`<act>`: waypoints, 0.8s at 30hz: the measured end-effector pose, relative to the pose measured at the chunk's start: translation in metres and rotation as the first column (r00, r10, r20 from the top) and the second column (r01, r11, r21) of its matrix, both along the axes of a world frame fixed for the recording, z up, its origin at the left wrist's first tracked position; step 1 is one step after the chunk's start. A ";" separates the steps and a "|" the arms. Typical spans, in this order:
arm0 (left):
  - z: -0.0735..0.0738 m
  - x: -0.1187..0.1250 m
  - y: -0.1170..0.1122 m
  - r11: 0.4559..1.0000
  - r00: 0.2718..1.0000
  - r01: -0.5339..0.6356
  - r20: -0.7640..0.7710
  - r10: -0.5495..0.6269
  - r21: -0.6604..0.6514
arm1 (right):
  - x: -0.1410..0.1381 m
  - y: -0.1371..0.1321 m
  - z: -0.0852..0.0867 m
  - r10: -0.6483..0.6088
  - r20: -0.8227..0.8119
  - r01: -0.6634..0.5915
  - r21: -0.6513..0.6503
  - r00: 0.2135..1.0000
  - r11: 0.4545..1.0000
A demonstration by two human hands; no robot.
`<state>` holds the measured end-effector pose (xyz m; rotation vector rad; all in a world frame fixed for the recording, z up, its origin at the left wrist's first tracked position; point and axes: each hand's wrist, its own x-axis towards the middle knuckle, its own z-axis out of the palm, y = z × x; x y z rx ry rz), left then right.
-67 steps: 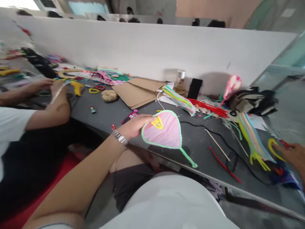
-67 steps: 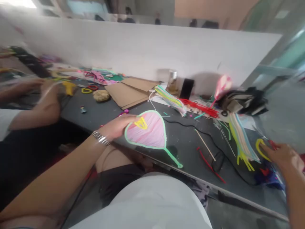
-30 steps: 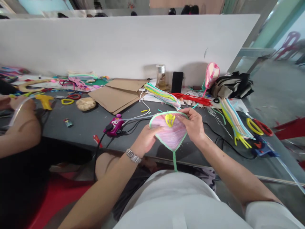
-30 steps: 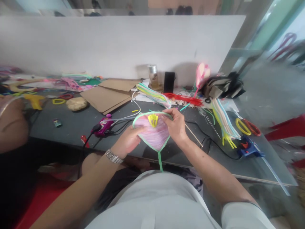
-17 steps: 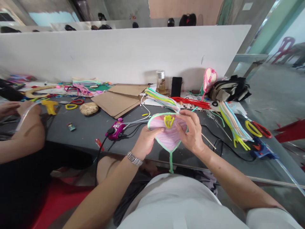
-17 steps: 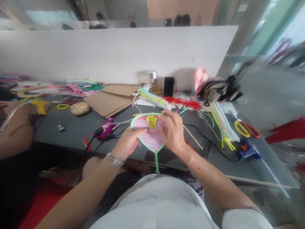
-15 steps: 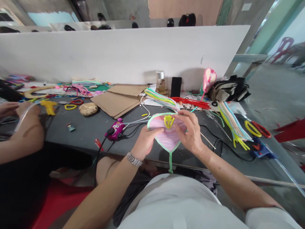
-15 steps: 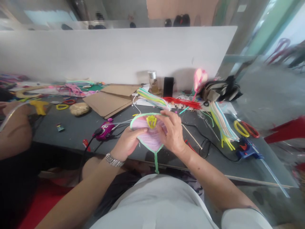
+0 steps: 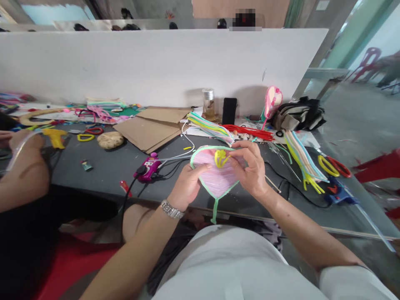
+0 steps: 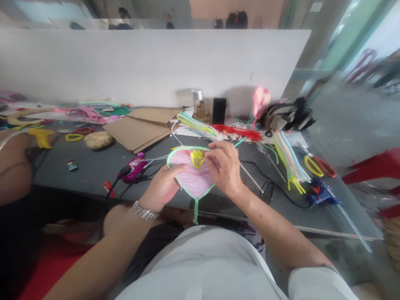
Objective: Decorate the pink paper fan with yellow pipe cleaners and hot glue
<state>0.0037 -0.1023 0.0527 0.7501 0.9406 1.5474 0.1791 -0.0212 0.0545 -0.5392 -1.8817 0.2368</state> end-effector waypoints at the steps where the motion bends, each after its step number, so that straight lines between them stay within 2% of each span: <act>1: -0.001 0.000 0.000 1.000 1.000 0.005 0.016 -0.005 0.006 | -0.001 0.001 0.000 -0.011 0.001 0.011 -0.008 1.000 1.000; 8: -0.002 0.002 0.000 1.000 0.998 -0.004 0.058 0.005 -0.018 | -0.003 0.003 0.000 -0.018 0.027 0.019 -0.010 0.999 1.000; 13: 0.001 0.006 -0.001 1.000 0.999 -0.018 0.034 0.017 0.012 | -0.008 0.000 0.007 -0.030 0.107 0.020 0.097 0.994 0.995; 18: 0.002 0.007 -0.002 0.998 0.998 -0.056 0.014 0.056 0.013 | -0.010 -0.003 0.015 0.037 0.158 -0.055 0.109 0.987 0.993; 24: 0.005 0.008 -0.003 1.000 1.000 -0.024 0.010 0.024 0.019 | -0.013 0.000 0.013 0.060 0.180 -0.086 0.137 0.982 0.987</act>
